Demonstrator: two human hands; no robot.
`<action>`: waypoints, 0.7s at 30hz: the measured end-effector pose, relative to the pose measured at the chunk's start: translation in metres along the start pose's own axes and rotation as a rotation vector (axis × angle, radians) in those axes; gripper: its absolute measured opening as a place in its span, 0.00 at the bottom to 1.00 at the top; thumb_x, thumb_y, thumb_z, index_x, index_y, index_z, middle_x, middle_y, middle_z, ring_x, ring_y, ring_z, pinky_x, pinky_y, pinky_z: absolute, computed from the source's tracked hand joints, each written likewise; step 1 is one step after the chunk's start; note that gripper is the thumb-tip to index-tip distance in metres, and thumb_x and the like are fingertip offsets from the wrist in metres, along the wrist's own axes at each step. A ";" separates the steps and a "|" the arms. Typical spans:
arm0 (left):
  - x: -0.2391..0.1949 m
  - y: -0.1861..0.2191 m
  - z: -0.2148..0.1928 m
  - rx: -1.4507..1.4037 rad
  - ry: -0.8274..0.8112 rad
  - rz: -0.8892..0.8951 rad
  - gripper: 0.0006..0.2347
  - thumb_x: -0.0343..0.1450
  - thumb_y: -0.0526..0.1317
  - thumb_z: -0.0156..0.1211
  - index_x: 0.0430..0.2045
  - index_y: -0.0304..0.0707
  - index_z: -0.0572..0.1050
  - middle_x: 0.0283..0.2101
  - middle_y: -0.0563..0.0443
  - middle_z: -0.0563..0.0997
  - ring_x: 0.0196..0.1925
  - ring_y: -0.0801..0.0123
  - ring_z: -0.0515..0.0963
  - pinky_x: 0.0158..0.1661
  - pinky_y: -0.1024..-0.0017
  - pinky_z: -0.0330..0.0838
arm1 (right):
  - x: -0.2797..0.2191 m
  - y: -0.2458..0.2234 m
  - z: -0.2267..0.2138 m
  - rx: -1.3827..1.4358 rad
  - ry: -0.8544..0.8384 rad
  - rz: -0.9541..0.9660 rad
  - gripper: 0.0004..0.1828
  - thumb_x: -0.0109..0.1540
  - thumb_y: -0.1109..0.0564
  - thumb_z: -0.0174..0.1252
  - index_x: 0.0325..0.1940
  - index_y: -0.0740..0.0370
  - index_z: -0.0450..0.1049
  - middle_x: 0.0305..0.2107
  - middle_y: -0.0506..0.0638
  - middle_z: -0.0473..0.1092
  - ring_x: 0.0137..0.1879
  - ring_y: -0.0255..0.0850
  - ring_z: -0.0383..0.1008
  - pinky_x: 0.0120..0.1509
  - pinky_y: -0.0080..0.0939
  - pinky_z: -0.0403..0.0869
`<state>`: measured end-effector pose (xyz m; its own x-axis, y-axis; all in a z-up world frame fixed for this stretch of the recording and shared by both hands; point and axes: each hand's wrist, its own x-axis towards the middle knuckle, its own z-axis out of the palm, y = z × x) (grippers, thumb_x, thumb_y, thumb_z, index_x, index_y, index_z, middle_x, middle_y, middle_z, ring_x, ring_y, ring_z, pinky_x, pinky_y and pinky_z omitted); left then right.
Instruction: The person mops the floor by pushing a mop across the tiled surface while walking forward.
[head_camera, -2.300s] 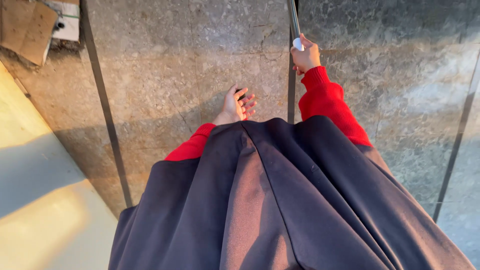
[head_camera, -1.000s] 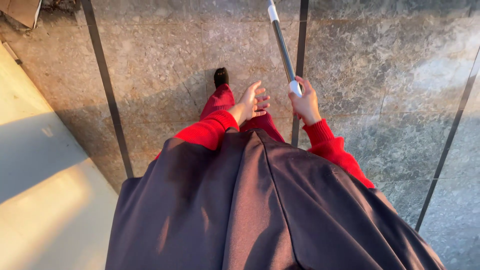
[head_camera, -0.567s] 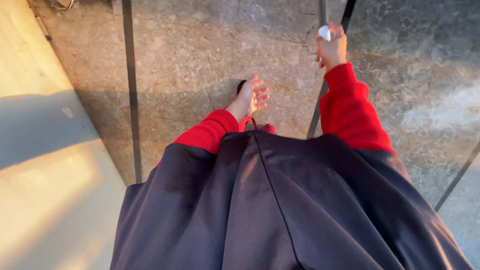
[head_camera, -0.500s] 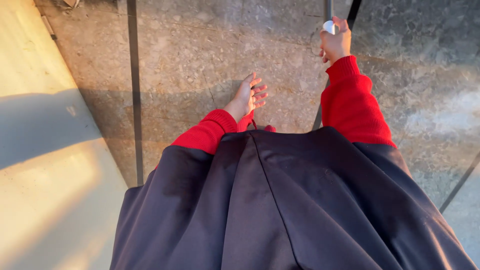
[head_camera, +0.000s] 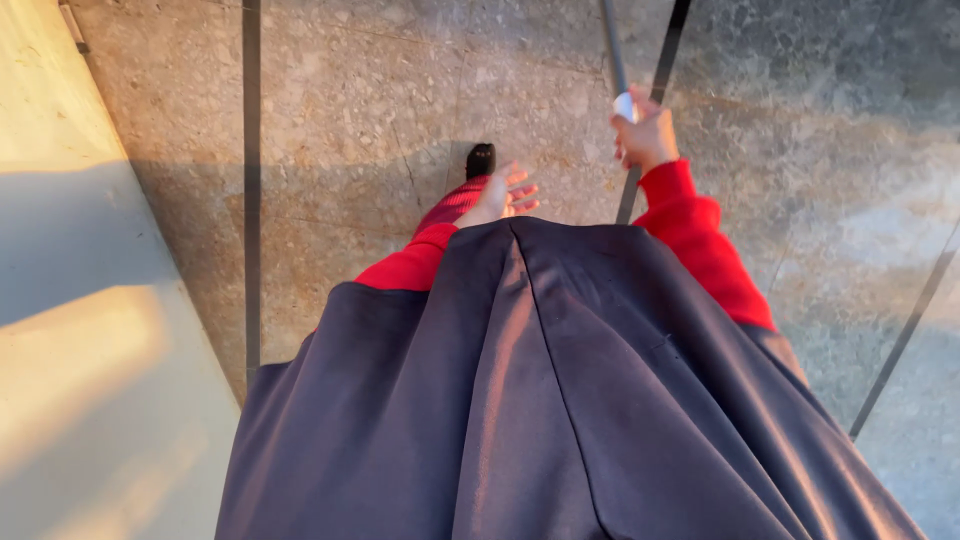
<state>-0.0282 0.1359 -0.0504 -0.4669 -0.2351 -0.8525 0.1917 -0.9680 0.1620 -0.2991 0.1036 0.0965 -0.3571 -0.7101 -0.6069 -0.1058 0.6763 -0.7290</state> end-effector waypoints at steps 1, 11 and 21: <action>0.007 -0.027 -0.001 0.005 -0.008 -0.005 0.31 0.69 0.63 0.52 0.65 0.49 0.65 0.53 0.47 0.77 0.49 0.56 0.78 0.51 0.52 0.70 | -0.038 0.016 0.002 0.000 0.011 0.002 0.37 0.65 0.58 0.61 0.78 0.51 0.59 0.19 0.48 0.68 0.18 0.36 0.68 0.18 0.38 0.64; -0.088 -0.118 0.029 0.309 -0.034 -0.124 0.30 0.67 0.65 0.51 0.62 0.57 0.67 0.48 0.56 0.79 0.42 0.63 0.78 0.46 0.55 0.68 | -0.329 0.129 0.001 -0.072 -0.096 0.092 0.37 0.62 0.57 0.58 0.76 0.52 0.61 0.16 0.46 0.66 0.15 0.34 0.66 0.15 0.37 0.62; -0.110 -0.099 -0.004 0.310 0.016 -0.109 0.29 0.68 0.64 0.50 0.63 0.56 0.67 0.48 0.56 0.79 0.44 0.63 0.78 0.49 0.55 0.69 | -0.321 0.119 0.051 0.153 0.004 0.254 0.36 0.62 0.56 0.60 0.76 0.45 0.62 0.18 0.47 0.65 0.14 0.34 0.62 0.14 0.37 0.57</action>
<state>0.0077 0.2581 0.0256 -0.4559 -0.1301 -0.8805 -0.1318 -0.9685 0.2113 -0.1500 0.4017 0.1884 -0.3583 -0.5209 -0.7747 0.1286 0.7944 -0.5936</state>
